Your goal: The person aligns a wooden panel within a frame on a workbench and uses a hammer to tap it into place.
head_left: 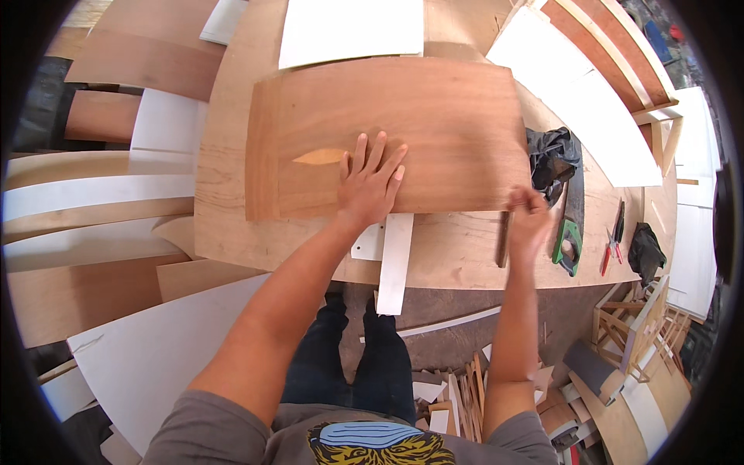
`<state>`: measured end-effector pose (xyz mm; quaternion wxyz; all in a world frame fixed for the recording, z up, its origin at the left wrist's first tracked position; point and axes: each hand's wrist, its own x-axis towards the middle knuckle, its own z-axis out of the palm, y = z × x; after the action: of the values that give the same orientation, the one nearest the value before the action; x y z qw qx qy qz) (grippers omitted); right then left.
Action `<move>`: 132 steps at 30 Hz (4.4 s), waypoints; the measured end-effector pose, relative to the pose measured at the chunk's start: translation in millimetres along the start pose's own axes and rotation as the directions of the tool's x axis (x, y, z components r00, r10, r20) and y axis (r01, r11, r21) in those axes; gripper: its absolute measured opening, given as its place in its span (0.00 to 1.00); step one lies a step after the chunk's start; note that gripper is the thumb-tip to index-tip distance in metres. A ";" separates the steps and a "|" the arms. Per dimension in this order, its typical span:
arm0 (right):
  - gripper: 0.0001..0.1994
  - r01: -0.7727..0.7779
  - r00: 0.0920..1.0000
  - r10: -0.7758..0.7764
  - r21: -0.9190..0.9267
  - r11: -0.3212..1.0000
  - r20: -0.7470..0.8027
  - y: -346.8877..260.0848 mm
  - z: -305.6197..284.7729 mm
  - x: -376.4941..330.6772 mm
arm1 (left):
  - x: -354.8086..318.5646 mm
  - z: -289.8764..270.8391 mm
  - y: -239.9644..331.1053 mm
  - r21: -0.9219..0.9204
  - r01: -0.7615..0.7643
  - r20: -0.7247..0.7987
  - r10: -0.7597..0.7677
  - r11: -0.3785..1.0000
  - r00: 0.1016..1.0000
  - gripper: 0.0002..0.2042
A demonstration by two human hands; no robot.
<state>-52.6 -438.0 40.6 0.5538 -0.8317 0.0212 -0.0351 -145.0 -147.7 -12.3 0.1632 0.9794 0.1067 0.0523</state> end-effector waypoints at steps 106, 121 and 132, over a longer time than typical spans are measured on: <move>0.14 -0.243 0.966 0.105 -0.686 0.686 -0.237 106.3 -84.4 -167.1 | 5.8 12.4 39.2 0.186 -0.100 0.114 0.080 0.977 0.990 0.27; 0.16 -0.149 0.988 0.154 -0.197 0.969 0.009 -18.0 38.9 -207.3 | 6.8 8.2 40.1 0.161 -0.086 0.127 0.065 0.983 0.990 0.27; 0.22 0.155 0.986 -0.129 -0.308 0.939 0.104 -28.3 54.6 -193.3 | 9.6 11.8 31.0 0.060 -0.112 0.086 0.107 0.992 0.991 0.24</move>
<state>-240.8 -362.5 39.0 0.4104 -0.9094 -0.0564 -0.0368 -128.0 -177.8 -12.5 0.1324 0.9899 0.0477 0.0172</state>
